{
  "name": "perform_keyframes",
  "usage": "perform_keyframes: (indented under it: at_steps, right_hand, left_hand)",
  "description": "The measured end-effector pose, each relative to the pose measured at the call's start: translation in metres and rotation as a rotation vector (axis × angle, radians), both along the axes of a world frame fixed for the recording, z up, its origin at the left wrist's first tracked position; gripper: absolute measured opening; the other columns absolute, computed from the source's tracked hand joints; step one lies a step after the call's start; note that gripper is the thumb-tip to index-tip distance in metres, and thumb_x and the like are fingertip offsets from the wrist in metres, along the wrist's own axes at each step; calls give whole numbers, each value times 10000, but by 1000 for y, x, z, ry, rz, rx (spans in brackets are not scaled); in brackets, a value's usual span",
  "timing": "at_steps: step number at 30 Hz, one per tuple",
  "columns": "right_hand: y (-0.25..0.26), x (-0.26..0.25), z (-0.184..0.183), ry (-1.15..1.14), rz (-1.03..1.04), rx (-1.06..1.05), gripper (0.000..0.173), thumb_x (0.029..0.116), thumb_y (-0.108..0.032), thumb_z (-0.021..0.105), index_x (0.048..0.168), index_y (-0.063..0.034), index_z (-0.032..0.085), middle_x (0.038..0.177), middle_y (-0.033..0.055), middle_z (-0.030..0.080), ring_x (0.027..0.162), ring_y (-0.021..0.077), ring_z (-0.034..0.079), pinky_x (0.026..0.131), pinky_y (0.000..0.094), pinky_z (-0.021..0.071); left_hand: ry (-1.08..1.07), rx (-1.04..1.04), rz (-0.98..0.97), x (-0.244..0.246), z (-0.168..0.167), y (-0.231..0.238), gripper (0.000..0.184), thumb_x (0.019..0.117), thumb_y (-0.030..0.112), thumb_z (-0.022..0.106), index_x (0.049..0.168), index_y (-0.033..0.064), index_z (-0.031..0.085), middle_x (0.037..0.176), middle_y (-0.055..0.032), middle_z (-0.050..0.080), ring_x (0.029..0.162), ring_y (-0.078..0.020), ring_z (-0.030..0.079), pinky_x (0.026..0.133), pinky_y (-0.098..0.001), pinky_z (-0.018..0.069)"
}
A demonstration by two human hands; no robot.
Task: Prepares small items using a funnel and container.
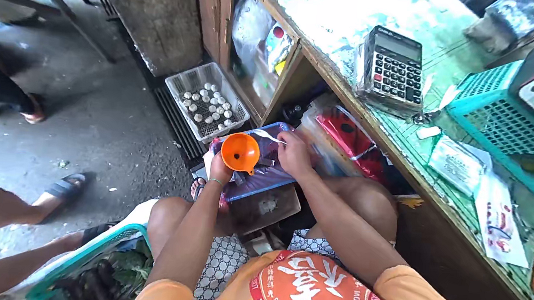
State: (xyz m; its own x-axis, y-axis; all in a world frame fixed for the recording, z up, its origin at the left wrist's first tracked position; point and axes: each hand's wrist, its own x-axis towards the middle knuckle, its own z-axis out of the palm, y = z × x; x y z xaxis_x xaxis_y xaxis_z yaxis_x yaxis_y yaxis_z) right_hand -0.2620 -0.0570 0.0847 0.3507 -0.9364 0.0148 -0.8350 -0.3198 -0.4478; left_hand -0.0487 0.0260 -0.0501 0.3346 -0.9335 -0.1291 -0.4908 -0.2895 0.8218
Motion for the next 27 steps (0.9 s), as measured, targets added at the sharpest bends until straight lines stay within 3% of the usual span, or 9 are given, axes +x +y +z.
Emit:
perform_keyframes:
  at_steps: [4, 8, 10, 13, 14, 16, 18, 25, 27]
  right_hand:
    - [-5, -18, -29, 86, -172, 226, 214, 974, -106, 587, 1158, -51, 680, 1112, 178, 702, 1057, 347, 681, 921, 572, 545]
    - [6, -22, -53, 104, -56, 357, 398, 941, -198, 634, 1323, -87, 649, 1323, 165, 635, 1274, 338, 575, 1093, 544, 457]
    - [12, -16, -32, -68, 39, 428, 490, 960, -253, 660, 1409, -76, 579, 1203, 162, 675, 1119, 309, 649, 1010, 512, 519]
    - [21, -7, -4, -522, 244, 730, 580, 996, -249, 652, 1513, -90, 444, 963, 97, 692, 750, 168, 663, 711, 355, 579]
    - [24, -5, 4, -633, 285, 796, 507, 1016, -210, 619, 1479, -67, 474, 953, 88, 691, 703, 137, 646, 663, 316, 566]
    - [25, -6, 14, -727, 307, 788, 263, 1040, -168, 560, 1229, 0, 635, 950, 73, 703, 704, 108, 639, 656, 281, 554]
    - [26, -15, 25, -794, 300, 714, 222, 1036, -158, 558, 1091, 8, 695, 962, 69, 720, 760, 115, 671, 700, 290, 578]
    - [43, -29, 66, -948, 237, 389, 203, 1020, -161, 565, 1023, -14, 705, 875, 32, 694, 788, 80, 659, 752, 269, 573]
    - [48, -29, 64, -903, 265, 428, 231, 1028, -181, 551, 1040, -10, 705, 889, 49, 691, 798, 94, 654, 772, 288, 562]
  left_hand:
    - [1, -28, 9, 7, 10, 0, 487, 812, 169, 804, 1231, -24, 646, 1147, -195, 715, 1122, -306, 682, 1031, -534, 511]
    - [69, -212, -6, -2, 62, 2, 573, 789, 210, 824, 1264, -33, 614, 1158, -164, 710, 1122, -227, 677, 1033, -462, 528]
    - [169, -279, -19, -13, 104, 8, 593, 801, 173, 821, 1299, -42, 581, 1185, -149, 694, 1133, -188, 662, 1032, -408, 531]
    - [338, -407, -106, -31, 165, 14, 444, 886, 102, 778, 1270, -6, 584, 1106, -86, 712, 1025, -150, 707, 921, -367, 615]
    - [250, -450, -158, -33, 183, 14, 390, 908, 127, 767, 1245, 11, 608, 1070, -66, 725, 982, -138, 718, 888, -362, 625]
    - [171, -521, -204, -38, 215, 13, 290, 931, 129, 740, 1187, 32, 642, 1003, -46, 734, 913, -142, 724, 831, -359, 635]
    - [171, -553, -180, -42, 239, 15, 266, 934, 95, 728, 1175, 26, 640, 992, -52, 731, 902, -152, 722, 829, -359, 632]
    - [163, -692, -127, -69, 295, 21, 228, 958, 42, 670, 1179, 21, 617, 1025, -17, 713, 923, -112, 702, 868, -313, 610]
    - [144, -687, -137, -77, 299, 25, 250, 955, 47, 680, 1194, 39, 607, 1041, -2, 709, 939, -106, 697, 870, -318, 607]
